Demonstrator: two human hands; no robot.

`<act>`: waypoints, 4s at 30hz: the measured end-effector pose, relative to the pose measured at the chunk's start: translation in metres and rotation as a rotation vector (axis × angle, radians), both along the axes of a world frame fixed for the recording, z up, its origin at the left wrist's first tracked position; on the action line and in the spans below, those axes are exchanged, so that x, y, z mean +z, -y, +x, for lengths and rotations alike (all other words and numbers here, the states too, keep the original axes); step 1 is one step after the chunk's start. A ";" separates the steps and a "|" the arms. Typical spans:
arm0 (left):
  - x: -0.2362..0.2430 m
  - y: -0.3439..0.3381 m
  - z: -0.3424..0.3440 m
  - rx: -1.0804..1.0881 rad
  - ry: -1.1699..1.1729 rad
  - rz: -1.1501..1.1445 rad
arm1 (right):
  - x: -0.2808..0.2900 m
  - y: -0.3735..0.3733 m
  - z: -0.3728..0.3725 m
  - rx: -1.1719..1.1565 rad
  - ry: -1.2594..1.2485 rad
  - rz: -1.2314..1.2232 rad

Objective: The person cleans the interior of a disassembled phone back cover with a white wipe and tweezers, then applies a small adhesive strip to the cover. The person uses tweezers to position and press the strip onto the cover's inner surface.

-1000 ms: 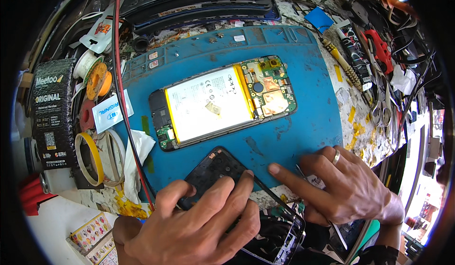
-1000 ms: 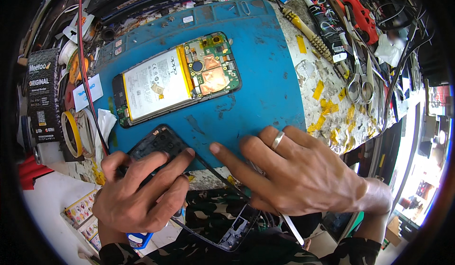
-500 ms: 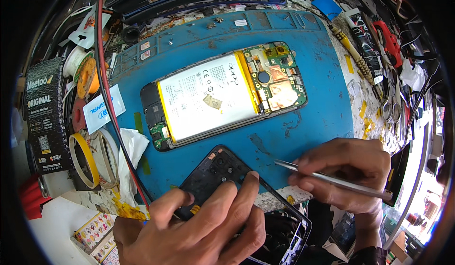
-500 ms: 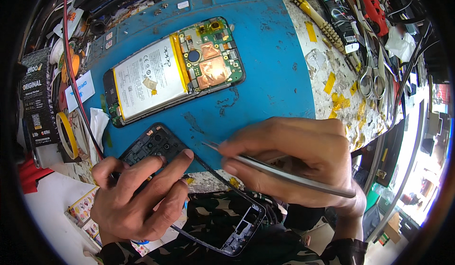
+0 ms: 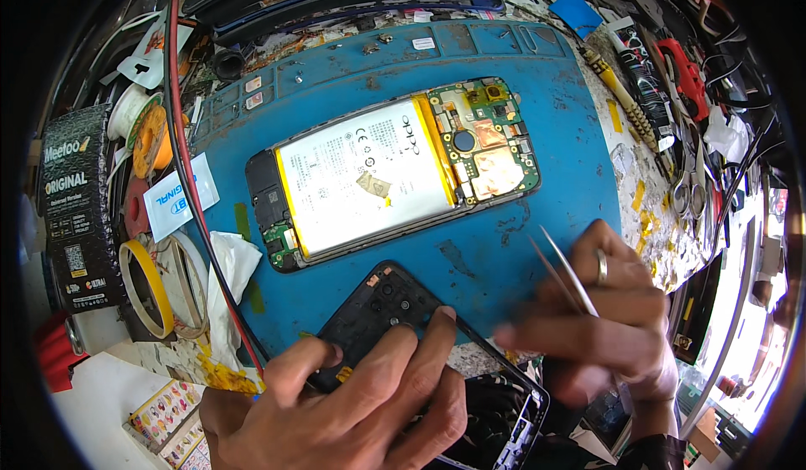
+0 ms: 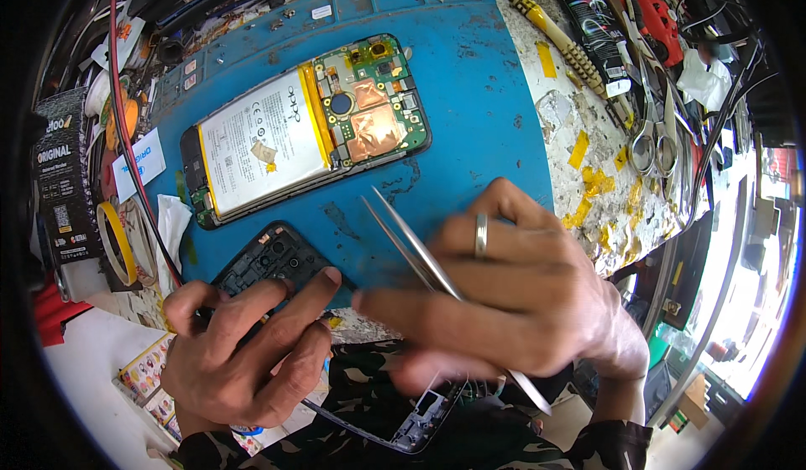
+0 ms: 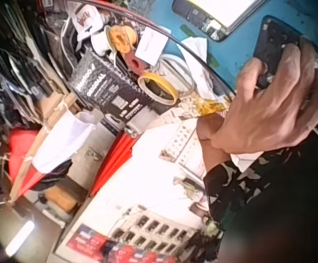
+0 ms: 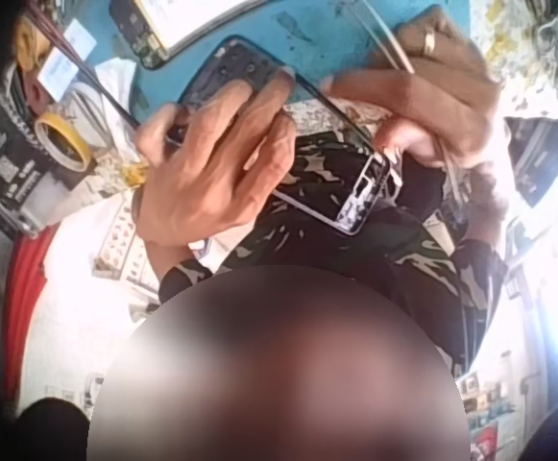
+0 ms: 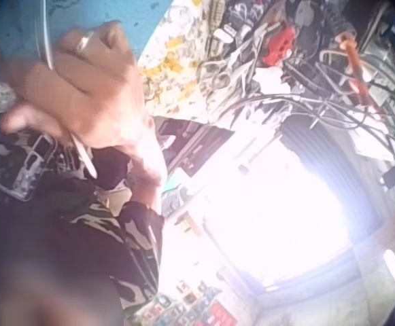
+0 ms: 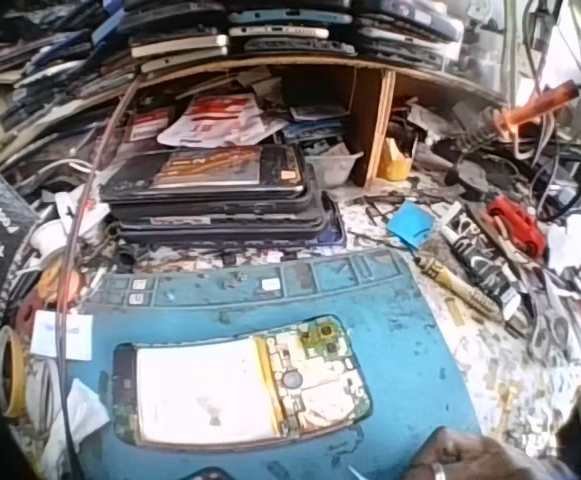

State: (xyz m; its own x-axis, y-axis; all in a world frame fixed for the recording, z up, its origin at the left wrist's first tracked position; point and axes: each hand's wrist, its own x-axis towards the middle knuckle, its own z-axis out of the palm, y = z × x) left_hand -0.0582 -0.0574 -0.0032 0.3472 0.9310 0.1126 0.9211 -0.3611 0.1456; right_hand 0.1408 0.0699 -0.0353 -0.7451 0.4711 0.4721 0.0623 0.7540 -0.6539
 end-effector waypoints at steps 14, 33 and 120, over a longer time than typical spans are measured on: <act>-0.003 -0.001 -0.003 -0.063 0.018 0.070 | 0.013 0.015 0.004 -0.203 0.130 -0.610; -0.001 0.004 -0.001 -0.034 -0.081 0.027 | 0.000 0.010 -0.007 -0.090 -0.002 -0.471; -0.002 0.005 -0.004 -0.018 -0.003 -0.002 | 0.002 0.030 -0.014 -0.214 0.140 -0.315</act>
State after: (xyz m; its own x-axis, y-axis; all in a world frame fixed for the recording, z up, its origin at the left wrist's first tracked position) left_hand -0.0619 -0.0626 -0.0050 0.3639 0.9250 0.1092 0.9150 -0.3769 0.1437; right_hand 0.1270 0.0400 -0.0332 -0.6610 0.7283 0.1807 0.3010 0.4779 -0.8252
